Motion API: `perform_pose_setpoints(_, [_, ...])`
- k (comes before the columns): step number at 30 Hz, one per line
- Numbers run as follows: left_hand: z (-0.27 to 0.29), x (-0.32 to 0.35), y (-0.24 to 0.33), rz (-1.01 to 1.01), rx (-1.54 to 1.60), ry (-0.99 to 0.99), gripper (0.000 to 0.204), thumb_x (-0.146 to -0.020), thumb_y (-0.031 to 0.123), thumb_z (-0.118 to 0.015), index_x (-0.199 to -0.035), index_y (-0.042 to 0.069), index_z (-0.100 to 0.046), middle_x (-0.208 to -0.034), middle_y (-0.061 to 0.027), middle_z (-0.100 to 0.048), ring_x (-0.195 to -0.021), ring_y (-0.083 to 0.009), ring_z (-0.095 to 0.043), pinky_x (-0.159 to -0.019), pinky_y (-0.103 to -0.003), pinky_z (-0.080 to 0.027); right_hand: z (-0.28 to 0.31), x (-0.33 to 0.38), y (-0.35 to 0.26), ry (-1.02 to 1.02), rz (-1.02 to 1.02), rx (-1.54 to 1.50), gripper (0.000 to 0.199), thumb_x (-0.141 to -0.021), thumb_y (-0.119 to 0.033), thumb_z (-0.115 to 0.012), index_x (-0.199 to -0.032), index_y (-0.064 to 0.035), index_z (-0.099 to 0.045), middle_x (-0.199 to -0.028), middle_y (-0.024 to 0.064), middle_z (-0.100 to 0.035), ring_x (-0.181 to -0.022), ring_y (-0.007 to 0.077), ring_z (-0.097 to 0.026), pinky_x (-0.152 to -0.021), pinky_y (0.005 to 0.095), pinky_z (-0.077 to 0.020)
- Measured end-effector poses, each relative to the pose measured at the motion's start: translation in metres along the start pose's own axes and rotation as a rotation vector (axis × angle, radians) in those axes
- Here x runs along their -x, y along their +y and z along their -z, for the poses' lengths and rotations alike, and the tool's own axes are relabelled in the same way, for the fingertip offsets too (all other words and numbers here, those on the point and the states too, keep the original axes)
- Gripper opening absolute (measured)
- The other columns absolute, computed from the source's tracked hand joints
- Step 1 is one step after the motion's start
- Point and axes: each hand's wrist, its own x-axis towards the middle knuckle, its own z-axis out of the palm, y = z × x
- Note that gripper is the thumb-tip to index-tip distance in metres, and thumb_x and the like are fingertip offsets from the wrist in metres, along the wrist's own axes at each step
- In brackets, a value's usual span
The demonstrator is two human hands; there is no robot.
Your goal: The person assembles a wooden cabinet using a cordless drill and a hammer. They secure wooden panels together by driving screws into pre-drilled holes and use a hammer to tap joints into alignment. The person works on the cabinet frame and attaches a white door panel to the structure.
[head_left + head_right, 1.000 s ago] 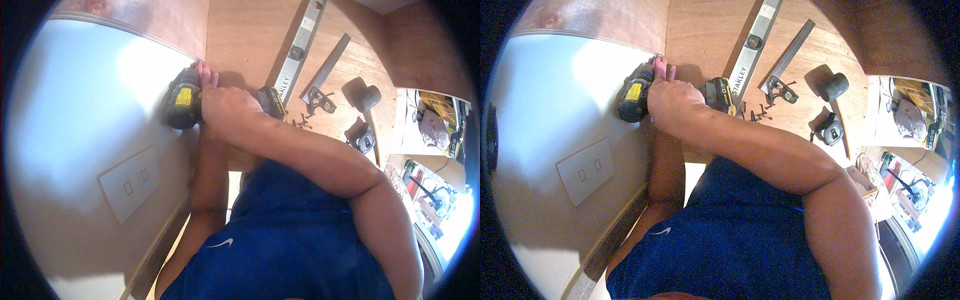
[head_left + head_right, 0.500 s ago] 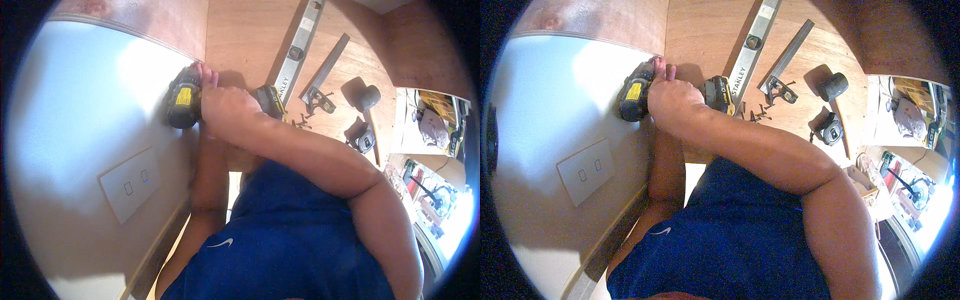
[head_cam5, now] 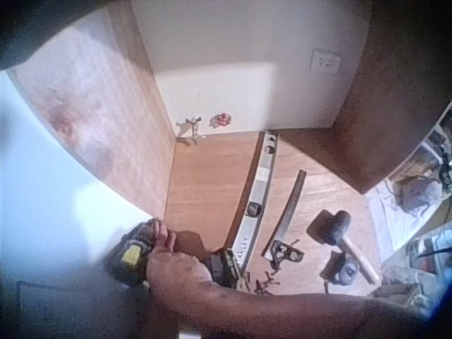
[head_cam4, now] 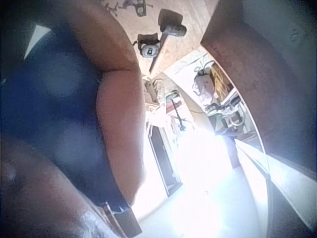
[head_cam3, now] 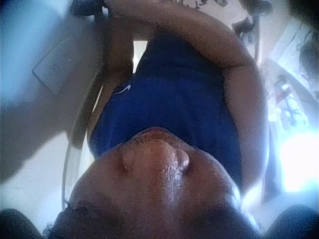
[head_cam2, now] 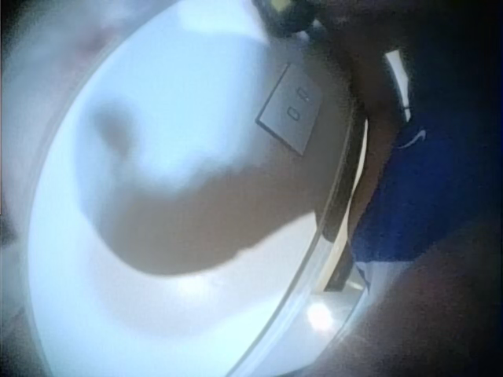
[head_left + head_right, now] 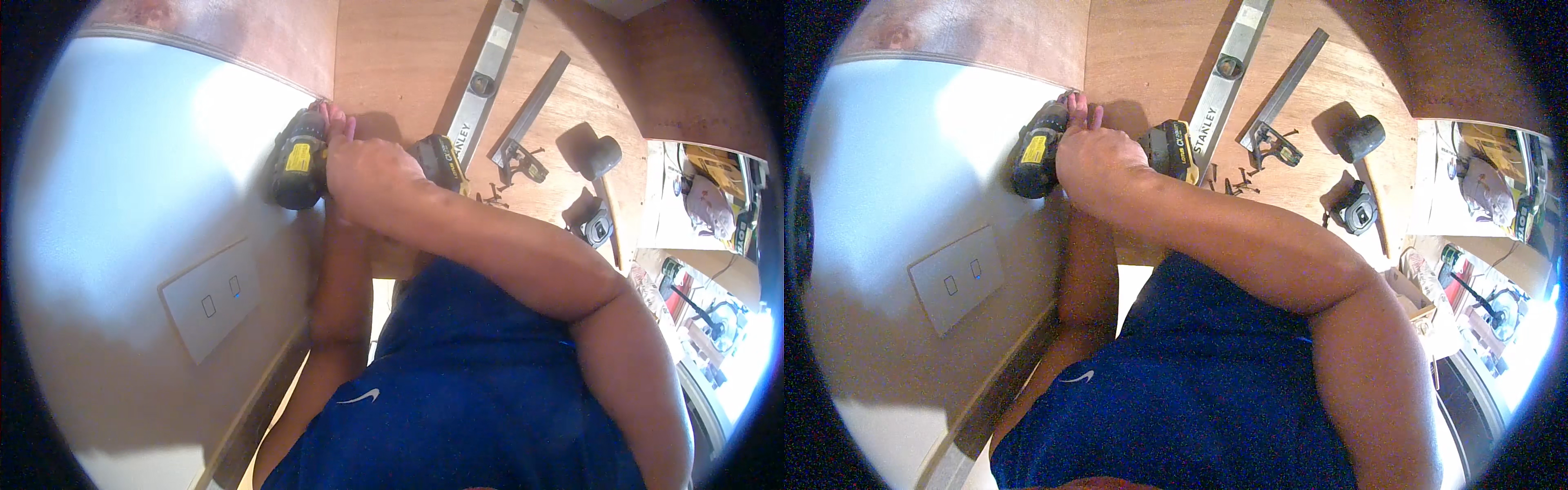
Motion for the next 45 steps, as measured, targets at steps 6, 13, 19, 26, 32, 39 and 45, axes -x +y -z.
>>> perform_pose_setpoints(6, [-0.009,-0.003,0.012,0.040,0.012,0.028,0.057,-0.113,0.024,-0.040,-0.163,0.003,-0.022,-0.171,-0.0123,-0.020,-0.157,-0.0227,-0.024,-0.128,-0.042,-0.025,-0.018,-0.006,0.003,0.128,-0.053,-0.013,0.074,-0.083,-0.008,-0.067,-0.142,0.0248,-0.035,-0.091,0.0244,-0.075,-0.082,0.0351,-0.077,-0.071,0.0406,-0.0623])
perform_pose_setpoints(13, [0.015,-0.010,-0.011,-0.031,-0.005,-0.002,0.051,-0.111,0.025,-0.049,-0.158,0.010,-0.036,-0.167,-0.0071,-0.032,-0.151,-0.0183,-0.036,-0.123,-0.039,-0.037,-0.004,0.000,0.002,0.026,-0.005,-0.021,0.073,-0.083,-0.008,-0.066,-0.141,0.0249,-0.036,-0.091,0.0245,-0.074,-0.083,0.0355,-0.076,-0.071,0.0418,-0.0624])
perform_pose_setpoints(19, [0.015,-0.009,-0.017,-0.207,-0.190,-0.062,0.056,-0.111,0.022,-0.044,-0.163,0.008,-0.025,-0.170,-0.0080,-0.023,-0.155,-0.0207,-0.027,-0.127,-0.041,-0.029,-0.021,-0.005,0.001,0.213,-0.053,-0.026,0.070,-0.082,-0.006,-0.068,-0.139,0.0241,-0.040,-0.094,0.0261,-0.074,-0.084,0.0370,-0.076,-0.071,0.0428,-0.0626])
perform_pose_setpoints(26, [0.001,-0.002,0.005,0.071,0.025,0.028,0.055,-0.111,0.023,-0.046,-0.161,0.006,-0.031,-0.169,-0.0089,-0.028,-0.154,-0.0225,-0.031,-0.126,-0.041,-0.030,-0.021,-0.009,0.001,0.142,-0.069,-0.035,0.066,-0.083,-0.007,-0.066,-0.137,0.0231,-0.044,-0.093,0.0267,-0.074,-0.084,0.0370,-0.077,-0.071,0.0430,-0.0626])
perform_pose_setpoints(32, [0.008,-0.008,-0.002,-0.038,-0.021,-0.023,0.054,-0.110,0.024,-0.047,-0.159,0.005,-0.034,-0.167,-0.0097,-0.030,-0.153,-0.0236,-0.032,-0.125,-0.042,-0.031,-0.024,-0.011,0.005,0.169,-0.029,-0.034,0.056,-0.086,-0.008,-0.061,-0.132,0.0211,-0.050,-0.092,0.0265,-0.074,-0.080,0.0362,-0.077,-0.071,0.0431,-0.0626])
perform_pose_setpoints(39, [0.008,-0.007,0.000,-0.019,-0.013,-0.021,0.055,-0.109,0.027,-0.048,-0.157,0.005,-0.036,-0.163,-0.0102,-0.035,-0.150,-0.0240,-0.035,-0.123,-0.042,-0.033,-0.023,-0.008,0.004,0.189,-0.015,0.007,0.056,-0.085,-0.009,-0.064,-0.130,0.0214,-0.051,-0.093,0.0266,-0.074,-0.083,0.0362,-0.077,-0.072,0.0434,-0.0626])
perform_pose_setpoints(45, [0.007,-0.005,-0.004,-0.024,-0.005,-0.010,0.055,-0.108,0.030,-0.050,-0.155,0.005,-0.038,-0.160,-0.0106,-0.038,-0.147,-0.0243,-0.038,-0.121,-0.042,-0.035,-0.018,-0.008,0.004,0.109,-0.043,-0.073,0.062,-0.088,-0.011,-0.063,-0.136,0.0219,-0.045,-0.098,0.0267,-0.074,-0.087,0.0370,-0.076,-0.074,0.0445,-0.0627])
